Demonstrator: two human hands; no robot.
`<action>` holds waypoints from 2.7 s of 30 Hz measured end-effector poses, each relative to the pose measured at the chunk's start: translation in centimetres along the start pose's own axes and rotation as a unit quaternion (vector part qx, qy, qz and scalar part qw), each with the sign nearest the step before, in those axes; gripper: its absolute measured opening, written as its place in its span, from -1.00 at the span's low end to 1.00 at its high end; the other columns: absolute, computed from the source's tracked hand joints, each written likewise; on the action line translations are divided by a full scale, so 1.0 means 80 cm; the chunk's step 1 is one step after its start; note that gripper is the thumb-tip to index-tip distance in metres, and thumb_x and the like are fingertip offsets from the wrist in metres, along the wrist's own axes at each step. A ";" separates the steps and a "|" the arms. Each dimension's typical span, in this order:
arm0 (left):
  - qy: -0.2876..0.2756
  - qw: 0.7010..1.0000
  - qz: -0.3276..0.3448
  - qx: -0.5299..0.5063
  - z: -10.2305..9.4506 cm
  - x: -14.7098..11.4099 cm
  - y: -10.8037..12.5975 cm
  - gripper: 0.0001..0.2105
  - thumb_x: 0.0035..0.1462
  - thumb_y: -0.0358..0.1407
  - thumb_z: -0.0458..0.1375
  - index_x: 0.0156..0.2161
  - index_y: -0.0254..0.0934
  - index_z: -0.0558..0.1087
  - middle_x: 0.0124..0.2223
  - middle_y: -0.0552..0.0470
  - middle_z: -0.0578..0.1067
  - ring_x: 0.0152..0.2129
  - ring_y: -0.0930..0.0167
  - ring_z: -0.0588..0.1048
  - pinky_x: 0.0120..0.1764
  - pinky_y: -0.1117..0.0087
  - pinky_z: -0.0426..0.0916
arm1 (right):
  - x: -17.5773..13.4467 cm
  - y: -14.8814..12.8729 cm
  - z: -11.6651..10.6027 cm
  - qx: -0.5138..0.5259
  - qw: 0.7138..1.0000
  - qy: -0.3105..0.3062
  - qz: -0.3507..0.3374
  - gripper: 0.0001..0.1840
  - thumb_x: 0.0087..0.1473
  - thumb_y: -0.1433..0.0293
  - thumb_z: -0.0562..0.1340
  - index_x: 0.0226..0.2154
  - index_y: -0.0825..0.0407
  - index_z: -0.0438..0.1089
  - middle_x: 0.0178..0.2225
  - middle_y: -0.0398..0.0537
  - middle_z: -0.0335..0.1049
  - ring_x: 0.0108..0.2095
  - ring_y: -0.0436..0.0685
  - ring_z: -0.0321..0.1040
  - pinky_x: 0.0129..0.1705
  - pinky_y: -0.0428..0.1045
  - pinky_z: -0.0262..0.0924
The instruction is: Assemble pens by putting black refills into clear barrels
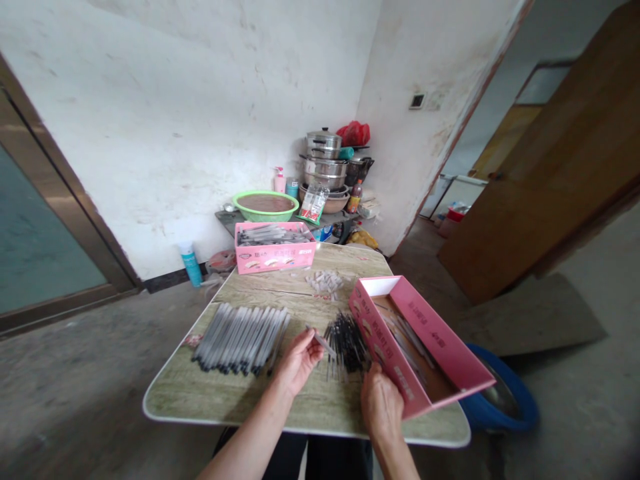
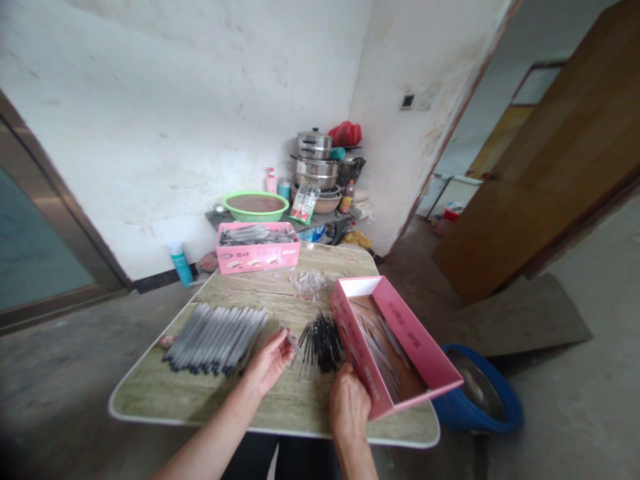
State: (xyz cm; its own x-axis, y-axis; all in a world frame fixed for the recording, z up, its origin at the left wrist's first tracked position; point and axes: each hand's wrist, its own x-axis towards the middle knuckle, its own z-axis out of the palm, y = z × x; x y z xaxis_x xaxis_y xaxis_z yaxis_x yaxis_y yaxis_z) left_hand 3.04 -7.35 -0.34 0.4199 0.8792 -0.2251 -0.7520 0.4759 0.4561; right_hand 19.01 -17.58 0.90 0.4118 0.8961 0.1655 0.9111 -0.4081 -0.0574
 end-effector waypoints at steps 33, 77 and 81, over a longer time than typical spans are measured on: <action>0.006 0.998 0.042 0.053 0.004 -0.002 -0.001 -0.78 -0.07 -0.35 0.36 -0.31 -0.40 0.46 -0.44 -0.01 0.57 -0.54 0.46 0.55 -0.47 0.52 0.47 | 0.005 -0.041 -0.045 0.769 0.631 -0.050 0.096 -0.62 -0.16 0.21 0.43 -0.35 0.13 0.43 -0.50 -0.09 0.46 -0.52 0.15 0.48 -0.46 0.03 0.43; -0.021 0.987 0.086 0.132 0.009 -0.010 -0.006 -0.70 -0.05 -0.25 0.35 -0.25 -0.38 0.41 -0.34 -0.12 0.58 -0.46 0.36 0.57 -0.36 0.39 0.49 | 0.006 -0.038 -0.030 0.641 0.762 -0.051 0.077 -0.48 0.02 -0.06 0.20 -0.57 0.07 0.31 -0.71 -0.14 0.34 -0.78 0.03 0.25 -0.77 -0.12 0.08; -0.018 0.987 0.089 0.135 0.007 -0.010 -0.007 -0.70 -0.03 -0.25 0.34 -0.25 -0.38 0.41 -0.34 -0.11 0.58 -0.45 0.37 0.57 -0.36 0.38 0.49 | 0.006 -0.037 -0.028 0.657 0.747 -0.062 0.083 -0.48 0.05 -0.05 0.18 -0.49 0.10 0.37 -0.67 -0.09 0.38 -0.74 0.05 0.29 -0.75 -0.12 0.12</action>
State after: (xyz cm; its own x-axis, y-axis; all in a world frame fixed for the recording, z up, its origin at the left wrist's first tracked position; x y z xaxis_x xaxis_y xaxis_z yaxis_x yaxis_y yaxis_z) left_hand 3.41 -8.30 0.03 0.3149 0.9445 -0.0932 -0.6544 0.2872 0.6994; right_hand 16.49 -16.34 3.39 0.4448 0.8948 -0.0382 0.0445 -0.0647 -0.9969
